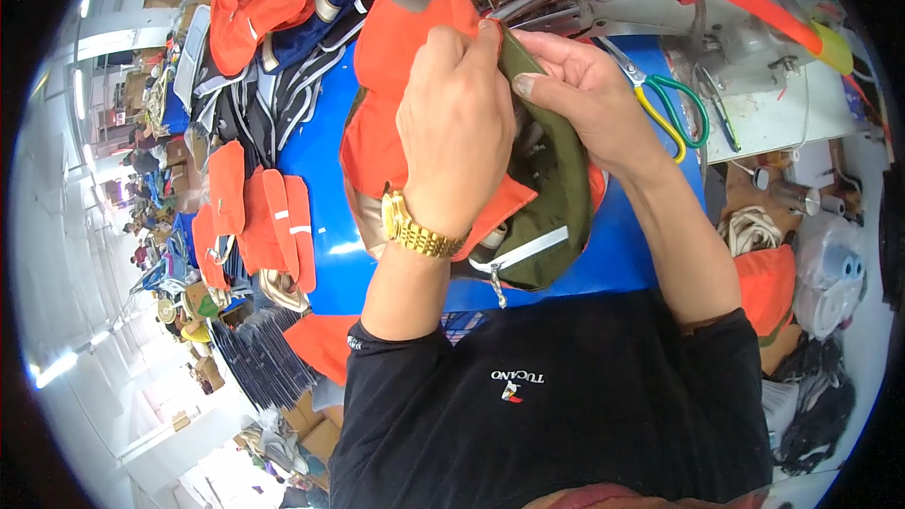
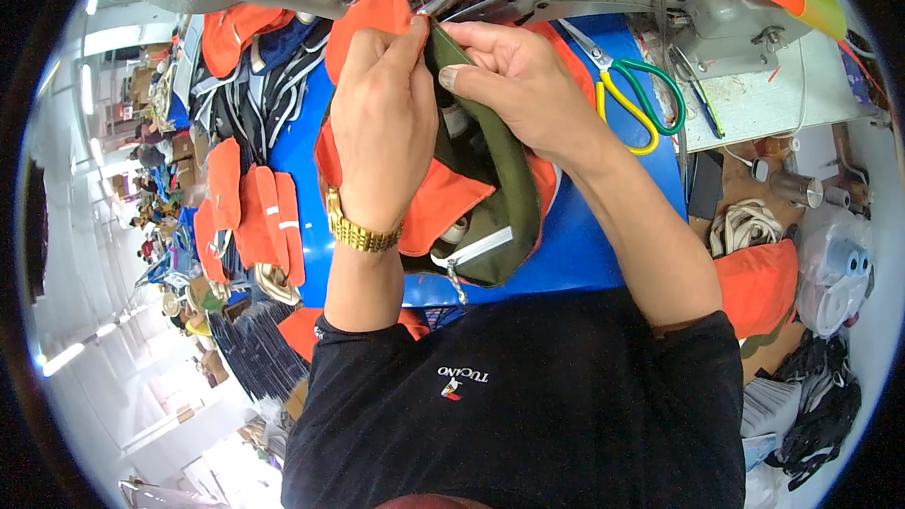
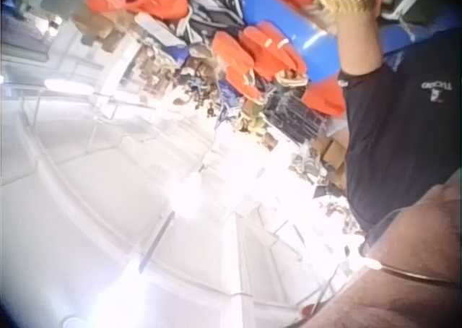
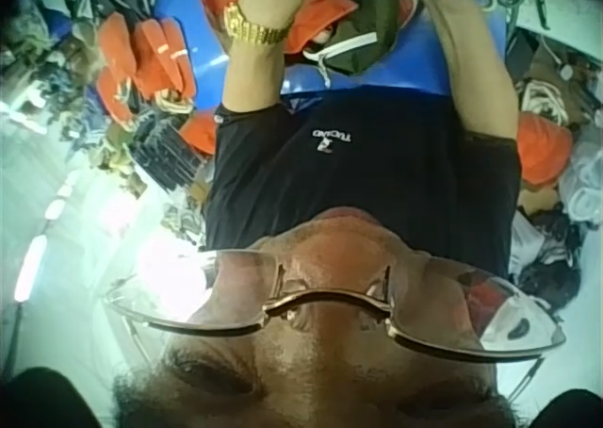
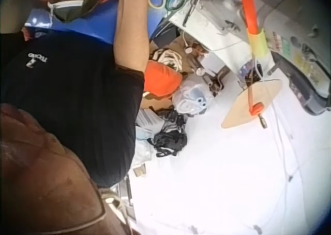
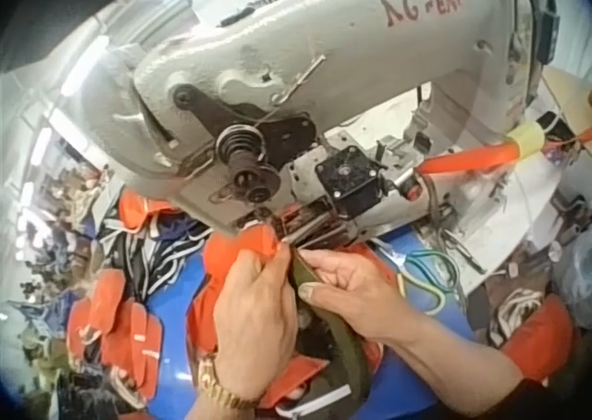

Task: Trimming excess fabric and preparing a bag component for sewing at a workstation.

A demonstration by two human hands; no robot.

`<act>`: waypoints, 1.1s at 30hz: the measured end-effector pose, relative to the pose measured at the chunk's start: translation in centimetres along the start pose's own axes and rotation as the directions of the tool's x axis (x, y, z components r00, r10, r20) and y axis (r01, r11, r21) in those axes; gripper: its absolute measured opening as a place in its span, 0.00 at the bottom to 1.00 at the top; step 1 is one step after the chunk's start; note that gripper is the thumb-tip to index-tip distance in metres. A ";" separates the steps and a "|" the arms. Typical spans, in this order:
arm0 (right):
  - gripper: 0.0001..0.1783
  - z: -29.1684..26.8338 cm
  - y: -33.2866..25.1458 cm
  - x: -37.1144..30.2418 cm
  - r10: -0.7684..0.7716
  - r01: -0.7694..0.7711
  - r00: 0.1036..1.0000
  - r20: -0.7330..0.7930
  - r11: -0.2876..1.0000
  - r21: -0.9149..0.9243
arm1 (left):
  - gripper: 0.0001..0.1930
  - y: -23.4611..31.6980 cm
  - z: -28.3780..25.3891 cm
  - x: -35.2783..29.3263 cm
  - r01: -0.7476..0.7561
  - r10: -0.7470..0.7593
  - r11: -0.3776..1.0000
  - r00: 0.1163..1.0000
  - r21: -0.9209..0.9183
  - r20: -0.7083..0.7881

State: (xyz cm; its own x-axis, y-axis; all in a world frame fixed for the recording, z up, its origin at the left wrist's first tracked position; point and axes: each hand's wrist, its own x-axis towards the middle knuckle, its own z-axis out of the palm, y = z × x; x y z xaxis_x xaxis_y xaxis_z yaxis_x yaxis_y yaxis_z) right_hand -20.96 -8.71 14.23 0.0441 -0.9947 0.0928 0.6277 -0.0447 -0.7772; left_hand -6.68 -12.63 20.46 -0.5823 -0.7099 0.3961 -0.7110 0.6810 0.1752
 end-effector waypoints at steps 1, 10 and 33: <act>0.23 0.0 -0.2 0.0 -0.007 0.006 1.000 -0.019 0.999 -0.051 | 0.16 -0.2 0.3 0.2 -0.026 0.026 1.000 0.999 -0.008 -0.041; 0.15 -1.5 -0.8 -1.8 0.185 -0.170 0.983 0.009 0.921 -0.350 | 0.17 -0.6 0.4 -0.5 -0.061 0.060 0.998 0.994 -0.003 -0.091; 0.11 -1.4 -0.2 -1.2 0.103 -0.107 0.994 -0.031 0.909 -0.402 | 0.18 -2.6 3.3 -1.2 -0.123 0.080 0.982 0.958 -0.141 -0.277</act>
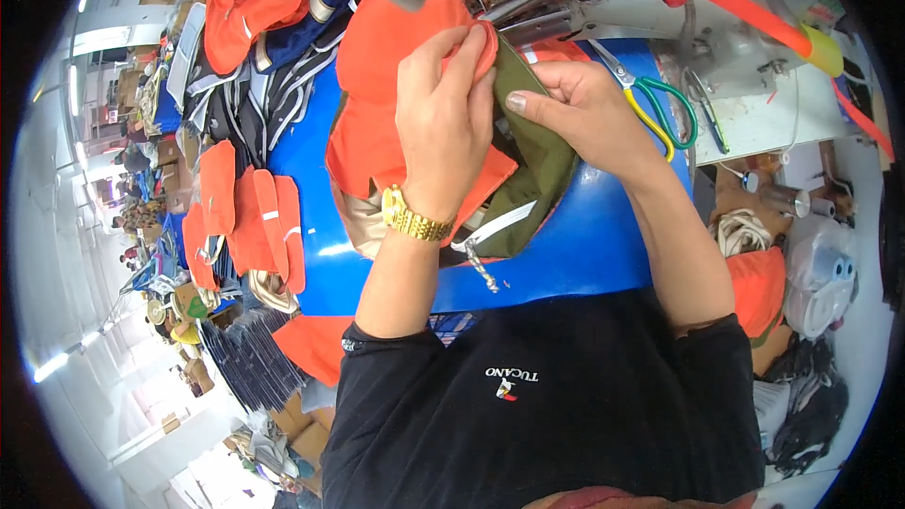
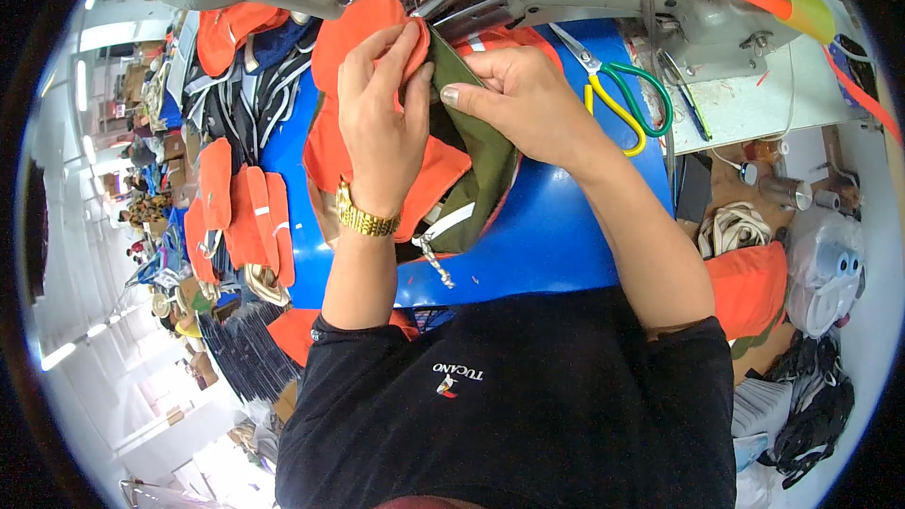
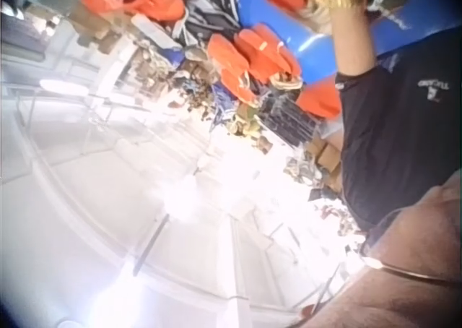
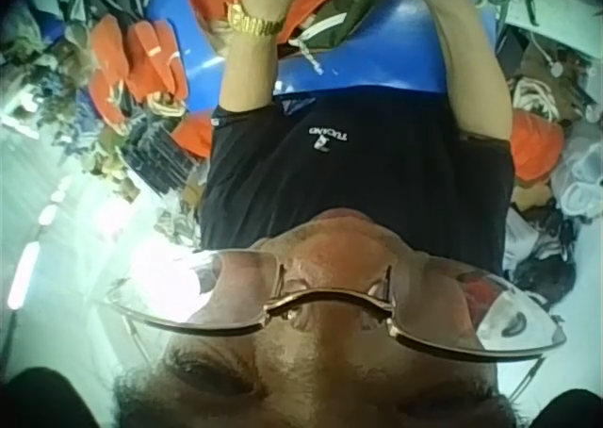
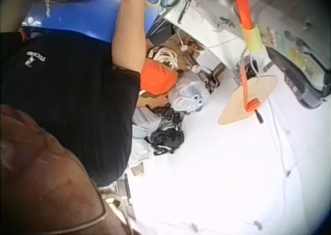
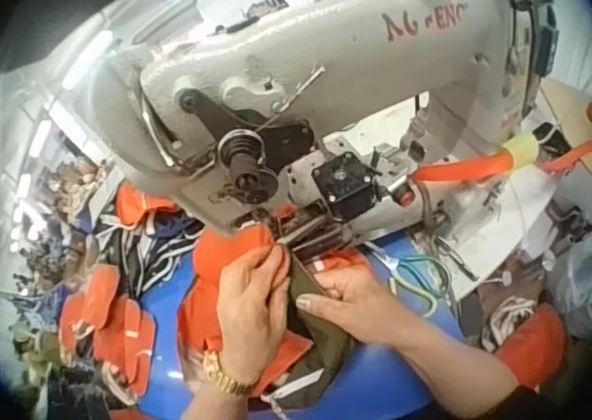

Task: Trimming excess fabric and preparing a bag component for sewing at a workstation.

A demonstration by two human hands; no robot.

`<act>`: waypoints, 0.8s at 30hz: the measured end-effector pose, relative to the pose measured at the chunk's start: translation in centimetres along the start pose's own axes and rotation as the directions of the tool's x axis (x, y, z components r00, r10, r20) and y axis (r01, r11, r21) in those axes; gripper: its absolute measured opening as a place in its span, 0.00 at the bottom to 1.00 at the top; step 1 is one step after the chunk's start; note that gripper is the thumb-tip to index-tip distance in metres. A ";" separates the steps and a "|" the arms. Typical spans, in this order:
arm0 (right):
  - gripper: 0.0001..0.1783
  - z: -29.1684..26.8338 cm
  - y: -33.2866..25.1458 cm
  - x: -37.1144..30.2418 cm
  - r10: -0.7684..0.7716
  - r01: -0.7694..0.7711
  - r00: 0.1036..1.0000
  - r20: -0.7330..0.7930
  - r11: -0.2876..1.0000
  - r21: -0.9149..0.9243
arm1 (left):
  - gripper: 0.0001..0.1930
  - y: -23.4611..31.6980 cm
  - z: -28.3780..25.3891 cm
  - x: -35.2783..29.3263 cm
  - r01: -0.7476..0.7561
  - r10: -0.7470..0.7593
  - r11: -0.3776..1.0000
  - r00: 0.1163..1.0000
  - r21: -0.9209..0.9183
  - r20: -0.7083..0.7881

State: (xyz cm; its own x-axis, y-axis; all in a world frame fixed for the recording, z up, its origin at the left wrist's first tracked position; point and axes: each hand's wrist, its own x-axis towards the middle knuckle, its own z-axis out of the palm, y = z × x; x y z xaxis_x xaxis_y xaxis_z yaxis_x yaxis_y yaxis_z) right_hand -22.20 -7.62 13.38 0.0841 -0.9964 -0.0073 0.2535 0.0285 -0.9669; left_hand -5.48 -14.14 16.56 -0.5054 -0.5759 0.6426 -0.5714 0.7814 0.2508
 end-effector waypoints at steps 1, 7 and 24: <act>0.11 -0.1 0.2 -0.2 0.005 -0.005 1.000 -0.003 1.000 0.000 | 0.19 -0.4 -0.1 -0.8 -0.009 0.009 1.000 1.000 0.004 0.009; 0.11 0.3 -0.2 -1.0 0.017 -0.017 1.000 0.024 1.000 -0.023 | 0.22 -1.2 -0.7 -1.1 -0.103 0.103 0.993 0.995 0.055 0.006; 0.12 0.9 -0.8 0.7 -0.016 0.011 0.999 0.040 0.993 0.113 | 0.18 -1.8 -1.0 1.6 -0.157 0.154 0.987 0.986 0.035 0.061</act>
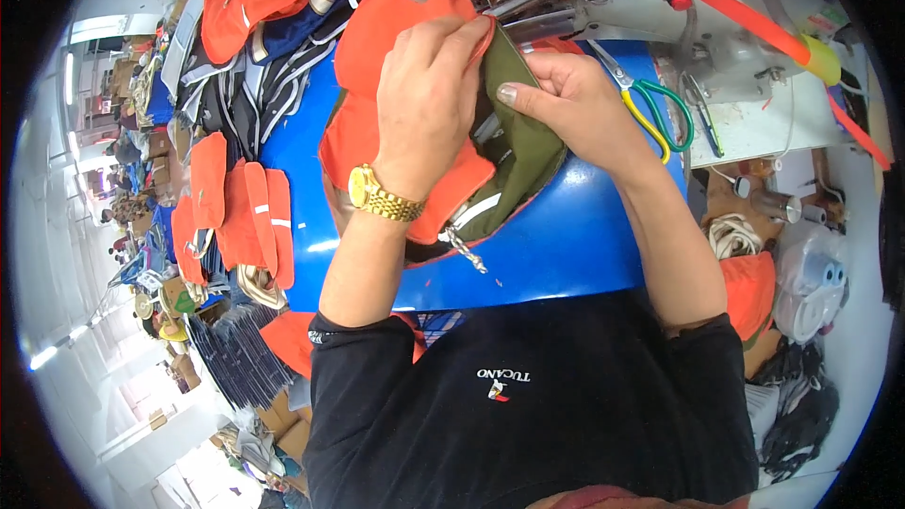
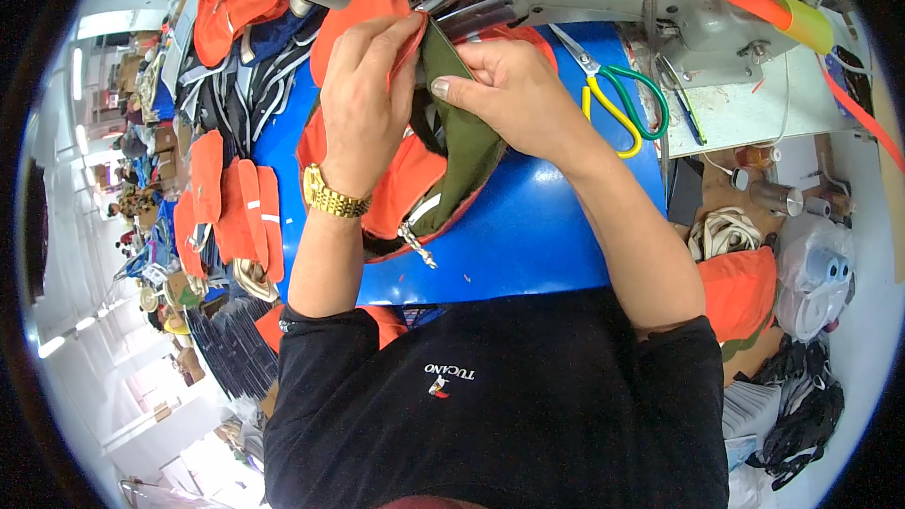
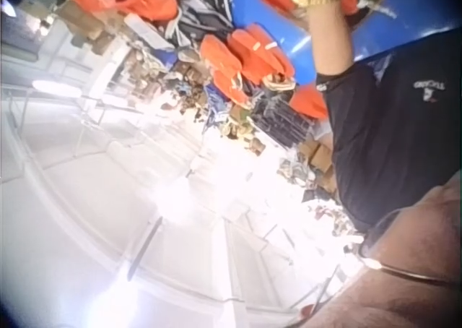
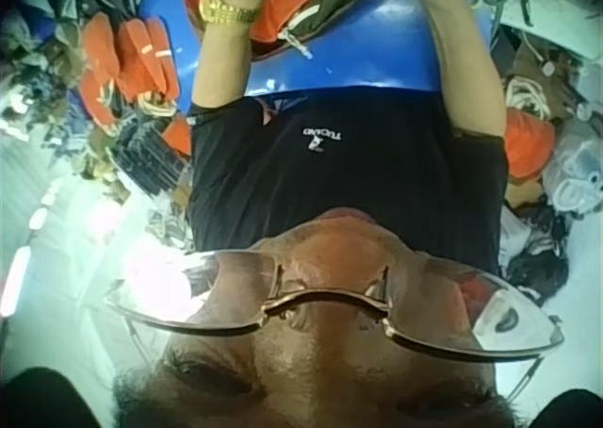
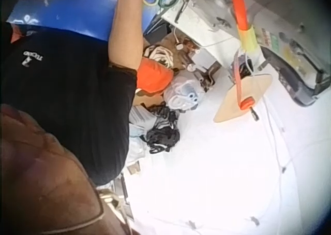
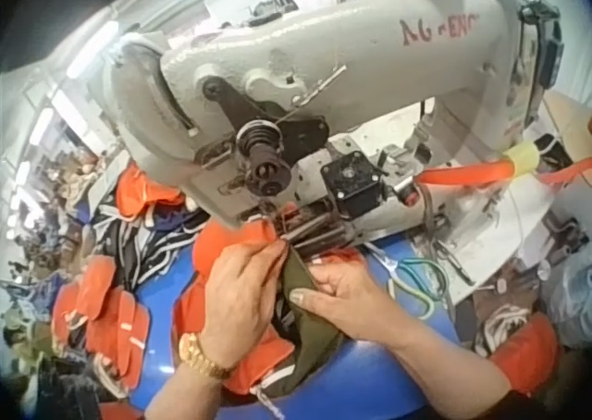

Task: Trimming excess fabric and preparing a bag component for sewing at a workstation.

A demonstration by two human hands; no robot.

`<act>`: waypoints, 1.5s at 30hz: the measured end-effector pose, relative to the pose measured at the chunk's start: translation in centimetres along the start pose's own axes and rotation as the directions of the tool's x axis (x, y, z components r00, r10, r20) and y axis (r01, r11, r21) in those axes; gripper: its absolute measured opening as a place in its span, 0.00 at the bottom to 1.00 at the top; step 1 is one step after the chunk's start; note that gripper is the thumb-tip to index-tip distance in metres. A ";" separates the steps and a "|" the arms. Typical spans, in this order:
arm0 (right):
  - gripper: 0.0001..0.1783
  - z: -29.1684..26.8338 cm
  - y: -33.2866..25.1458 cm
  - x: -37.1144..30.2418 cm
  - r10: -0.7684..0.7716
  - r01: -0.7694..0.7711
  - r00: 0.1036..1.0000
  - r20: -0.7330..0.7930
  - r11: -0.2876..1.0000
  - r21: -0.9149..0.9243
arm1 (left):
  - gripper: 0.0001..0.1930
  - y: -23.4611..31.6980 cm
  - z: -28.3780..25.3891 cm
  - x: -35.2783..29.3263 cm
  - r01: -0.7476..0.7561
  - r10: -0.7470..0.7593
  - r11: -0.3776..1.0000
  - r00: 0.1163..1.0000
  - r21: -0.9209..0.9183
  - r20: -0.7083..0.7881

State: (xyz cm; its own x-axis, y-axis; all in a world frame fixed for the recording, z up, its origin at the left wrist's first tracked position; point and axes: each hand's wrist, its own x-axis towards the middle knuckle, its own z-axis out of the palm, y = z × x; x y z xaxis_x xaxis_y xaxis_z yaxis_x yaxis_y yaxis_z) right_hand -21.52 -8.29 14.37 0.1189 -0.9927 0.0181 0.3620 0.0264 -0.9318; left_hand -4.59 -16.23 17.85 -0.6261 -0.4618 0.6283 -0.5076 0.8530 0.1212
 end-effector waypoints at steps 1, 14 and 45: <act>0.12 0.0 0.1 -0.1 0.000 0.000 1.000 0.000 1.000 0.000 | 0.18 -0.2 -0.1 -0.5 0.000 0.000 1.000 1.000 0.000 0.000; 0.11 -0.7 0.5 1.2 -0.050 0.050 0.999 -0.003 0.998 -0.049 | 0.16 1.2 -0.8 1.0 0.053 -0.051 0.998 0.994 -0.014 0.101; 0.23 -2.1 5.3 3.4 0.066 -0.100 0.990 0.126 0.953 0.286 | 0.19 3.2 -0.4 -4.2 0.343 -0.293 0.888 0.936 -0.306 0.197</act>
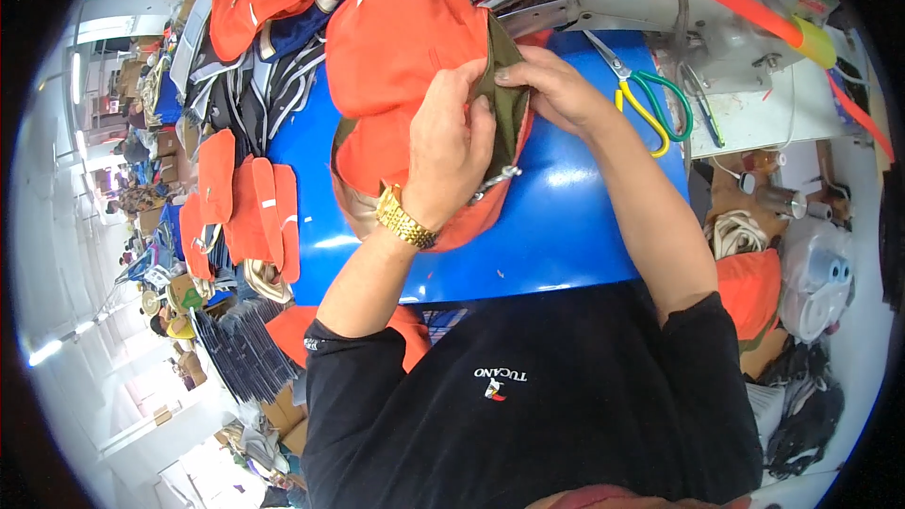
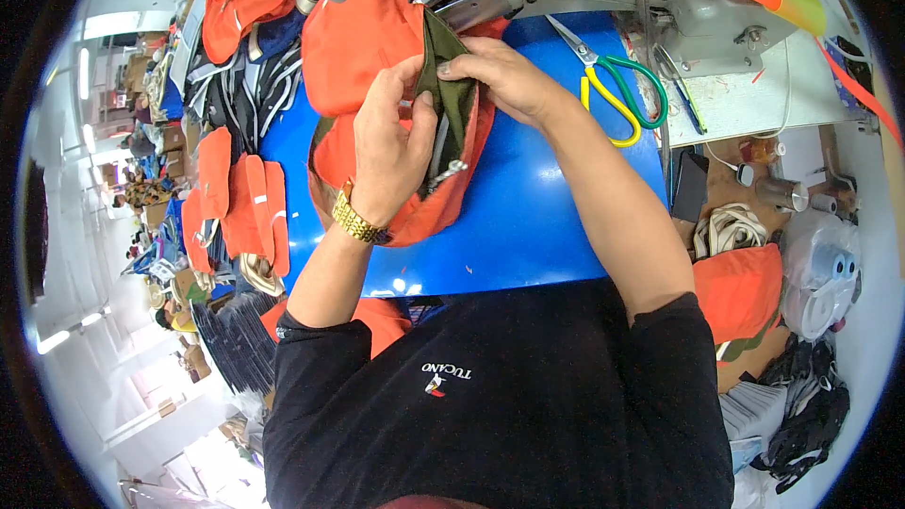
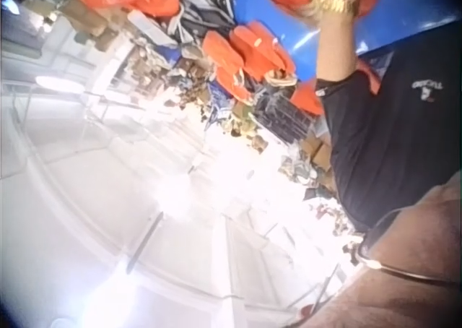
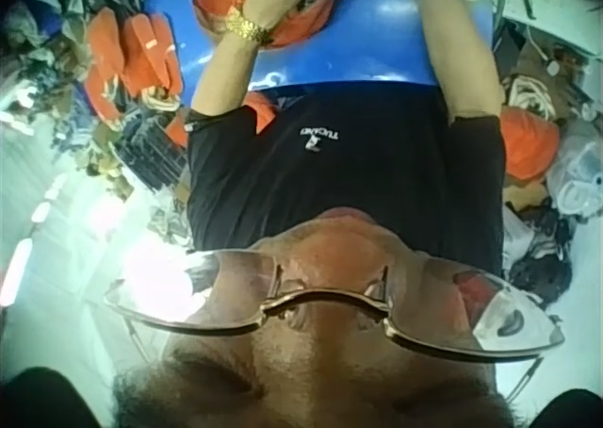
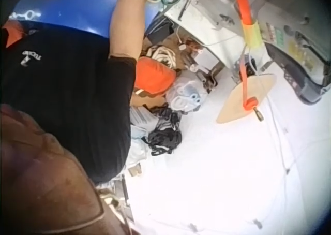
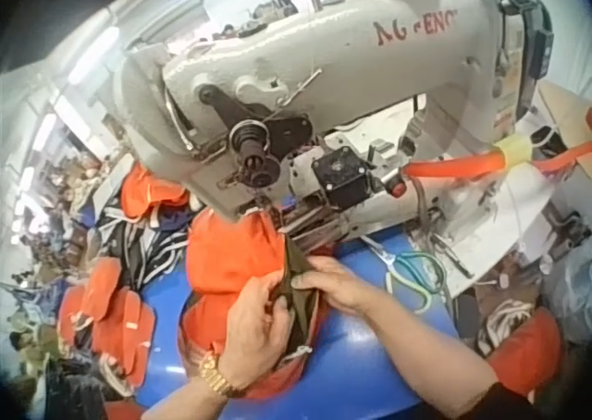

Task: Trimming excess fabric and preparing a bag component for sewing at a workstation.

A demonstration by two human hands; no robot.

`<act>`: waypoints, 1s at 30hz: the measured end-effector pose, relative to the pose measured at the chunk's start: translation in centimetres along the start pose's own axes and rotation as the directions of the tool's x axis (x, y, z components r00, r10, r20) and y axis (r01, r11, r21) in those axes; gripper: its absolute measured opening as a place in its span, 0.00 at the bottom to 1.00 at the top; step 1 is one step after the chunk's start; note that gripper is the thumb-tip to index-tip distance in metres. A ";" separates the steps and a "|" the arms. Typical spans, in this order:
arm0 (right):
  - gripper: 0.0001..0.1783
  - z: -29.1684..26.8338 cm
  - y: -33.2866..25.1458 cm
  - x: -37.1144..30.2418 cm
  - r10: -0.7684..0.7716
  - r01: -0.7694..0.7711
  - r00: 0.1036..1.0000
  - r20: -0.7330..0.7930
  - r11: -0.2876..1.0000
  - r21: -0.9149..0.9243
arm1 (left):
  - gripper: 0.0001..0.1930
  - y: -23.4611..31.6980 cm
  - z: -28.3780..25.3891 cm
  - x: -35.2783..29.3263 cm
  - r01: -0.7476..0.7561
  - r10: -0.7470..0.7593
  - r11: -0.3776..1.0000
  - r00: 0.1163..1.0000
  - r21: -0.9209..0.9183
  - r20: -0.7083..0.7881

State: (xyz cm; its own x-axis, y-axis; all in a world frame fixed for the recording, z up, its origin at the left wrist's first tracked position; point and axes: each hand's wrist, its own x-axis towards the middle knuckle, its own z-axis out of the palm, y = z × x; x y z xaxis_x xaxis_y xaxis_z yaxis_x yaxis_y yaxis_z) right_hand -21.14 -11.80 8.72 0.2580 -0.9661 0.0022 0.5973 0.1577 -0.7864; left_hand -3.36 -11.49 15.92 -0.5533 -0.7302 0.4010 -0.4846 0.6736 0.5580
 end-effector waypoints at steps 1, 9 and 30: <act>0.22 0.1 0.0 0.2 0.058 -0.064 0.997 0.050 0.987 0.145 | 0.19 0.5 0.1 0.0 0.068 -0.068 0.996 0.998 -0.064 0.012; 0.15 2.7 -1.2 -6.9 -0.125 0.021 0.972 -0.198 0.889 -0.458 | 0.20 3.3 -4.0 0.3 0.054 -0.051 0.999 0.985 -0.010 0.165; 0.19 -3.3 -2.1 -6.7 -0.241 0.059 0.944 -0.224 0.794 -0.605 | 0.12 3.8 3.1 2.9 0.093 -0.062 0.981 0.982 0.168 -0.180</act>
State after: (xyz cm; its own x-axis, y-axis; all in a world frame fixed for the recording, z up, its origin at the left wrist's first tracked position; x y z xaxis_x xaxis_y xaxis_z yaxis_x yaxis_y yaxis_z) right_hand -26.66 -6.32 8.28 -0.0701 -0.9961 0.0531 0.0299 -0.0553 -0.9980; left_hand -8.90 -10.74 16.96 -0.3911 -0.7794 0.4894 -0.6408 0.6123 0.4630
